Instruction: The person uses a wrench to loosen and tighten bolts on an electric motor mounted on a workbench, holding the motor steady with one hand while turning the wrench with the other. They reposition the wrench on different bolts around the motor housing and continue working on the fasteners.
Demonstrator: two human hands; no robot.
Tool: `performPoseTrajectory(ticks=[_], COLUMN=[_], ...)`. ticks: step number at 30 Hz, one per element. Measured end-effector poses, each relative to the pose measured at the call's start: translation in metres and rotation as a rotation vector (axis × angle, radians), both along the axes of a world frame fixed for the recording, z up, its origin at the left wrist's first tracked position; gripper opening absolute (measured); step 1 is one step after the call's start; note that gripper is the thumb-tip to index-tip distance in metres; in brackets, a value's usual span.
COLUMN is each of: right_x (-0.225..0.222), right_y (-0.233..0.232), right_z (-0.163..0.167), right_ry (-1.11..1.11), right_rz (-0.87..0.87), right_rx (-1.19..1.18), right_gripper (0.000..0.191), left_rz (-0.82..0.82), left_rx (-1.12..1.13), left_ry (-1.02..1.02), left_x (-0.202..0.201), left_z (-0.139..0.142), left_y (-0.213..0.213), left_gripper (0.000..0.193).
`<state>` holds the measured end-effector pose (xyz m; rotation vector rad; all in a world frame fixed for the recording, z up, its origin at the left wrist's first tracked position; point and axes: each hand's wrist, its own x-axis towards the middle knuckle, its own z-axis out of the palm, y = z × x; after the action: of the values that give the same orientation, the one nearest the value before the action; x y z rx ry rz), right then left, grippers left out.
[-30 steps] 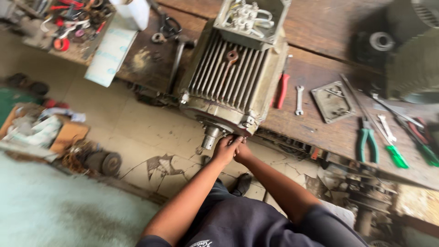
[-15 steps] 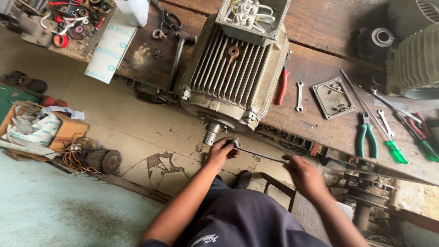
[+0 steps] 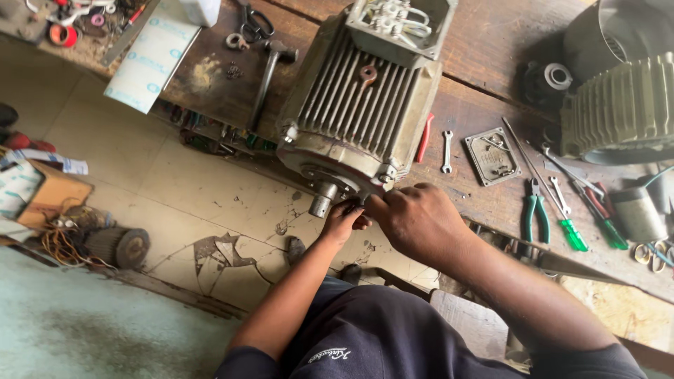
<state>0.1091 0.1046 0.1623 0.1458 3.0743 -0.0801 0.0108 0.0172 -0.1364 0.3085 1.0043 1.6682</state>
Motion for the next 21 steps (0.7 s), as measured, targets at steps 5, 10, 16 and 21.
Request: performPoseTrajectory(ticks=[5,10,16,21], right_x=[-0.005,0.011,0.071,0.113], right_y=[-0.004,0.000,0.015,0.038], right_z=[-0.002,-0.010,-0.025,-0.083], right_ry=[0.116,0.063,0.078,-0.328], right_rz=[0.059,0.010,-0.270,-0.738], right_rx=[0.024,0.091,0.030,-0.254], right_gripper=[0.010,0.008,0.016,0.026], left_rz=[0.016,-0.021,0.012,-0.012], left_rx=[0.049,0.064,0.014,-0.022], left_ry=[-0.036,-0.039,-0.098,-0.080], left_x=[0.003,-0.001,-0.004,-0.003], left_z=[-0.003,-0.002,0.001,0.013], left_y=[0.005,0.010,0.009,0.007], left_gripper=[0.024,0.026,0.025,0.023])
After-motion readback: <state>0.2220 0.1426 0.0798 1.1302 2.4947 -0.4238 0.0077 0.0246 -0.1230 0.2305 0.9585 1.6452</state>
